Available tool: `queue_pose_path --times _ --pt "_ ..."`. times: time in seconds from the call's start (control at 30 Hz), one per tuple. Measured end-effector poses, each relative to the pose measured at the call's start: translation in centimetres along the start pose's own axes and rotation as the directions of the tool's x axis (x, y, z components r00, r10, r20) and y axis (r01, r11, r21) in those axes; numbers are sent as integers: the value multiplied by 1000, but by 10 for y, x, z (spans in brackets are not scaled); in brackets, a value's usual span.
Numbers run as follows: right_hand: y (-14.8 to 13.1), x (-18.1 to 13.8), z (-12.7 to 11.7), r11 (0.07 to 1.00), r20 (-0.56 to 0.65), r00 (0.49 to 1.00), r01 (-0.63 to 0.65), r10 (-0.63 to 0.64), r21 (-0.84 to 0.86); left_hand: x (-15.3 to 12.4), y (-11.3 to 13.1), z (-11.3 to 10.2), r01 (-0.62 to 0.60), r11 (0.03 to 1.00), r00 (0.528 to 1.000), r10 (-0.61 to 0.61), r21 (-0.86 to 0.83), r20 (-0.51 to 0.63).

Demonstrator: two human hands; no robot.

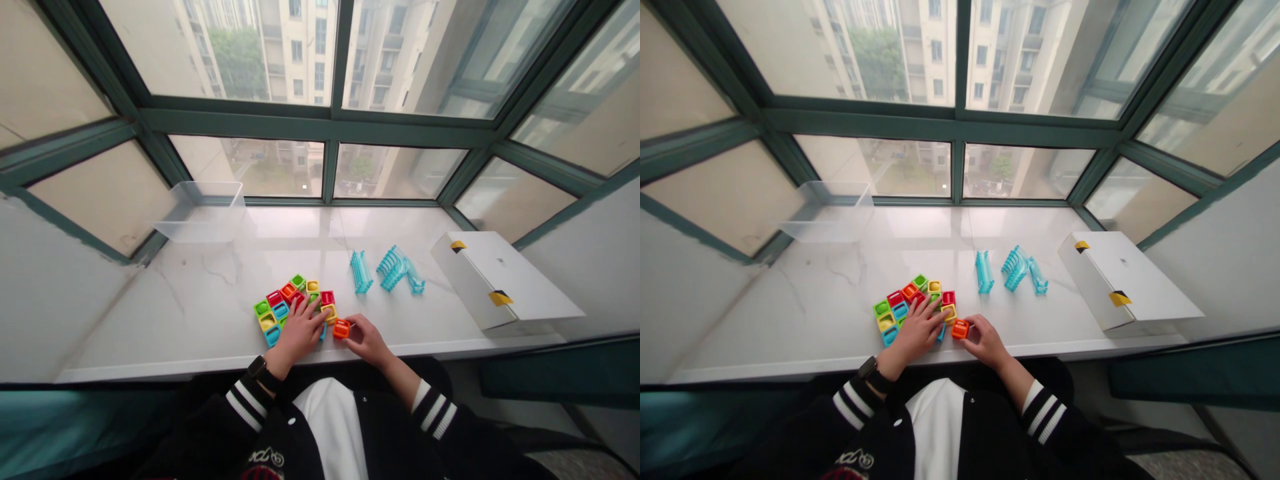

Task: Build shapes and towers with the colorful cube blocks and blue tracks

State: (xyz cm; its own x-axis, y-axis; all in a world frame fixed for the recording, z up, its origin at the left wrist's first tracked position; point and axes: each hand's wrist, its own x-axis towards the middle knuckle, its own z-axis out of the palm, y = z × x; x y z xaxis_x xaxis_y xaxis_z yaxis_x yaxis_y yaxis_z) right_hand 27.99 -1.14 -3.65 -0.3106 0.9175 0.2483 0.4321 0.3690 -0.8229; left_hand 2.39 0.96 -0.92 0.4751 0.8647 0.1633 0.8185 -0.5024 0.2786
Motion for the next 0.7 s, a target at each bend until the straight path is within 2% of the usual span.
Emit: queue_pose_path --times 0.1,0.3,0.43,0.5,0.6,0.67,0.7 --pt "2 -2 -2 999 -4 1000 -21 22 40 0 1 0 15 1000 1000 -15 -22 -3" --pt "12 -2 0 934 -64 977 -176 206 311 1 4 -2 28 998 999 -29 -51 -24" --pt "5 9 0 937 -148 972 -126 182 326 2 6 -5 46 988 998 -52 -151 -37" --pt "-3 15 -1 945 -160 978 -80 137 318 2 9 -7 67 966 992 -92 -250 -89" --pt "-17 23 -2 956 -172 984 1 52 294 5 15 -12 69 874 960 -189 -481 -207" --pt "-28 27 -3 958 -178 984 61 -11 279 9 22 -13 69 727 932 -292 -684 -217" --pt "-33 29 -3 959 -180 983 89 -41 271 12 26 -13 80 610 920 -350 -789 -178"
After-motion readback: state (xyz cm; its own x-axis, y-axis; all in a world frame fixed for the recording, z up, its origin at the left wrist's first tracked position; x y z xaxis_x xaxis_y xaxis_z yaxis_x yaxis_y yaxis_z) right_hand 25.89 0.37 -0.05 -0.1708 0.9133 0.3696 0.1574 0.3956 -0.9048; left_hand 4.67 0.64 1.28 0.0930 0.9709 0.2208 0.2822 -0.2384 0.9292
